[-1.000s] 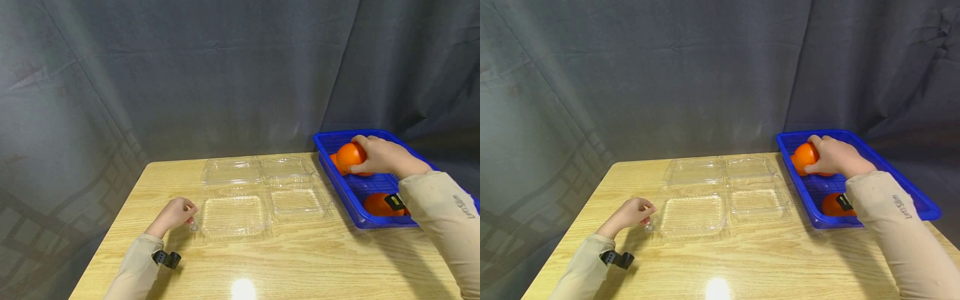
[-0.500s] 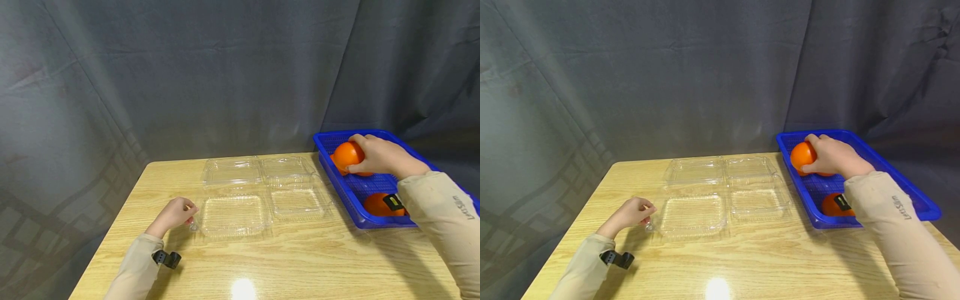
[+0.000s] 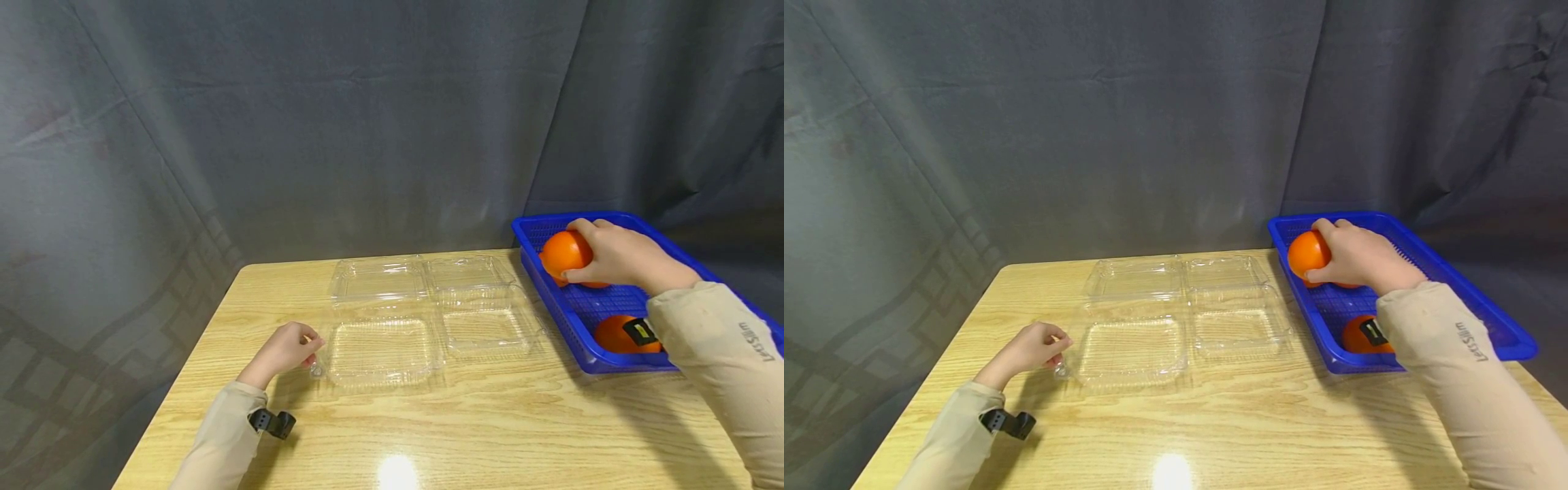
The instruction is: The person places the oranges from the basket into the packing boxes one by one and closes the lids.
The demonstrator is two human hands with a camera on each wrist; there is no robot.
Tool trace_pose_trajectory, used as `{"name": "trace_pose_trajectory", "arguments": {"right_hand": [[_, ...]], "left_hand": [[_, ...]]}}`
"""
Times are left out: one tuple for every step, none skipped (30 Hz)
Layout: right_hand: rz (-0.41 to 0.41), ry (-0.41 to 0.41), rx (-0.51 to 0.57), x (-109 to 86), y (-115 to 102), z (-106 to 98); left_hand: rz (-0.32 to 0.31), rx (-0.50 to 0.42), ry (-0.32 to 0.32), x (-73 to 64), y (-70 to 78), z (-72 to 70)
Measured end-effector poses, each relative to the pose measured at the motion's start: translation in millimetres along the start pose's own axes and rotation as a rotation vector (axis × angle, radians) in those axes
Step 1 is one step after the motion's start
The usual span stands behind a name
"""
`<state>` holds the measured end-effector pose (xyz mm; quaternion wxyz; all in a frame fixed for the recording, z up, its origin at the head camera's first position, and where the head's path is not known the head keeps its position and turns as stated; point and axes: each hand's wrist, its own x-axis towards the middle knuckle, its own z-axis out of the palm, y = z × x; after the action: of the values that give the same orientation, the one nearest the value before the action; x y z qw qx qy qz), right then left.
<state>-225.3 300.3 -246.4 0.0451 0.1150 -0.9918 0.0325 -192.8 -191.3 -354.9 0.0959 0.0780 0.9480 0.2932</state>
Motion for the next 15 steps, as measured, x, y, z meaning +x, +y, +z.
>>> {"name": "trace_pose_trajectory", "arguments": {"right_hand": [[-0.002, 0.002, 0.002, -0.2, -0.8, -0.1], [-0.004, 0.005, 0.004, -0.5, -1.7, -0.2], [-0.006, 0.007, 0.004, -0.7, -2.6, -0.2], [-0.007, 0.01, 0.003, -0.9, -3.3, -0.2], [-0.008, 0.013, 0.003, -1.1, -4.0, -0.2], [-0.009, 0.015, 0.002, -1.2, -4.7, -0.2], [-0.009, 0.017, 0.0, -1.3, -5.4, -0.1], [-0.009, 0.02, -0.001, -1.3, -6.1, -0.1], [-0.01, 0.02, -0.001, -1.4, -6.5, 0.0], [-0.01, 0.022, 0.0, -1.3, -7.1, 0.0], [-0.011, 0.023, 0.0, -1.2, -7.8, 0.0], [-0.011, 0.023, 0.0, -1.2, -8.4, -0.1], [-0.011, 0.024, 0.001, -1.1, -9.3, -0.2], [-0.012, 0.023, 0.003, -1.1, -9.9, -0.2], [-0.013, 0.022, 0.005, -1.1, -10.6, -0.2]], "left_hand": [[0.001, 0.0, 0.0, 0.1, -0.2, 0.0], [0.001, -0.001, 0.0, 0.3, -0.4, 0.1], [0.002, -0.001, 0.0, 0.5, -0.6, 0.1], [0.003, -0.002, 0.0, 0.7, -0.8, 0.1], [0.003, -0.002, 0.001, 0.8, -1.0, 0.2], [0.004, -0.002, 0.002, 0.9, -1.2, 0.2], [0.005, -0.002, 0.003, 1.0, -1.4, 0.2], [0.006, -0.002, 0.003, 1.0, -1.5, 0.2], [0.007, -0.002, 0.004, 1.1, -1.6, 0.3], [0.008, -0.001, 0.005, 1.1, -1.7, 0.3], [0.008, -0.001, 0.005, 1.1, -1.7, 0.4], [0.008, -0.001, 0.005, 1.1, -1.7, 0.4], [0.007, 0.0, 0.005, 1.1, -1.8, 0.4], [0.007, -0.001, 0.005, 1.1, -1.7, 0.4], [0.007, 0.0, 0.005, 1.1, -1.8, 0.4]]}}
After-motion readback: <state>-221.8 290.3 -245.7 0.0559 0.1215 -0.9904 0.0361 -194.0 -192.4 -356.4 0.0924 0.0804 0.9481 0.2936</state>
